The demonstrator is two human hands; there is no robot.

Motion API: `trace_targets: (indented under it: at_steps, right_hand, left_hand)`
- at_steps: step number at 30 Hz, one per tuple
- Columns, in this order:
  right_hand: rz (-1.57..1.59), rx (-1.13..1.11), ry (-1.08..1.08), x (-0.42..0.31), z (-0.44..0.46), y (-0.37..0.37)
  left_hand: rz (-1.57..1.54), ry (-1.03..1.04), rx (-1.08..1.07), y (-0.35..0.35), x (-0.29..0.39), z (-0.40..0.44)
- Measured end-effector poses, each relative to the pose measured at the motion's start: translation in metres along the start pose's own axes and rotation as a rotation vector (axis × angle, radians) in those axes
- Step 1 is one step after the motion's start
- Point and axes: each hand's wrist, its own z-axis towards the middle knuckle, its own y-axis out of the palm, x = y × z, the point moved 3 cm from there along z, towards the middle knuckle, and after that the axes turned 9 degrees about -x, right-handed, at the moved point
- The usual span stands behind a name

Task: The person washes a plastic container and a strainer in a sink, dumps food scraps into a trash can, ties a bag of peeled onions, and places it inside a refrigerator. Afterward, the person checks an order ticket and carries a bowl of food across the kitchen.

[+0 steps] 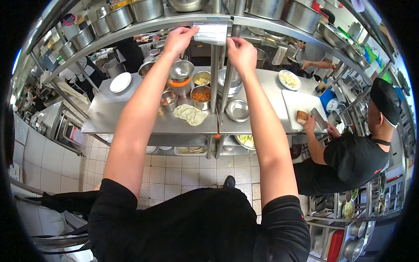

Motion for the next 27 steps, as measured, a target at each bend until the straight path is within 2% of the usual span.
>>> trace_targets:
  at_steps: [3,4,5,11,13,14,15,16,19,22,27]
  right_hand:
    - [-0.009,-0.004,0.073,-0.010,0.025,0.003]
    - [0.012,-0.020,0.098,-0.010,0.028,0.004]
    - [0.032,-0.036,0.123,-0.009,0.033,0.006]
    - [0.187,0.017,0.139,-0.001,0.049,0.009]
    - [0.238,0.061,0.110,0.003,0.054,0.010]
    - [0.257,0.106,-0.049,0.047,0.090,0.044]
    - [0.275,0.151,-0.207,0.041,0.087,0.047]
    - [-0.010,0.106,-0.181,0.040,0.090,0.048]
    - [0.064,0.034,-0.029,0.039,0.087,0.026]
    - [0.082,0.085,-0.093,0.044,0.091,0.025]
    - [0.064,0.088,-0.057,0.036,0.088,0.028]
  left_hand:
    - [-0.141,-0.175,-0.197,0.007,0.002,0.013]
    - [-0.165,-0.139,-0.197,0.006,0.006,0.016]
    - [-0.240,-0.231,-0.319,0.004,0.004,0.018]
    - [-0.902,-0.582,-0.581,-0.007,0.002,0.026]
    - [-1.066,-0.577,-0.689,-0.006,-0.027,0.049]
    - [-1.063,-0.530,-0.671,-0.004,-0.033,0.055]
    - [-1.059,-0.483,-0.653,-0.003,-0.028,0.050]
    - [-0.981,-0.536,-0.676,-0.006,-0.022,0.042]
    - [-1.002,-0.583,-0.615,0.010,-0.016,0.046]
    - [-0.941,-0.499,-0.641,0.014,-0.016,0.049]
    - [-0.913,-0.538,-0.568,0.006,-0.024,0.053]
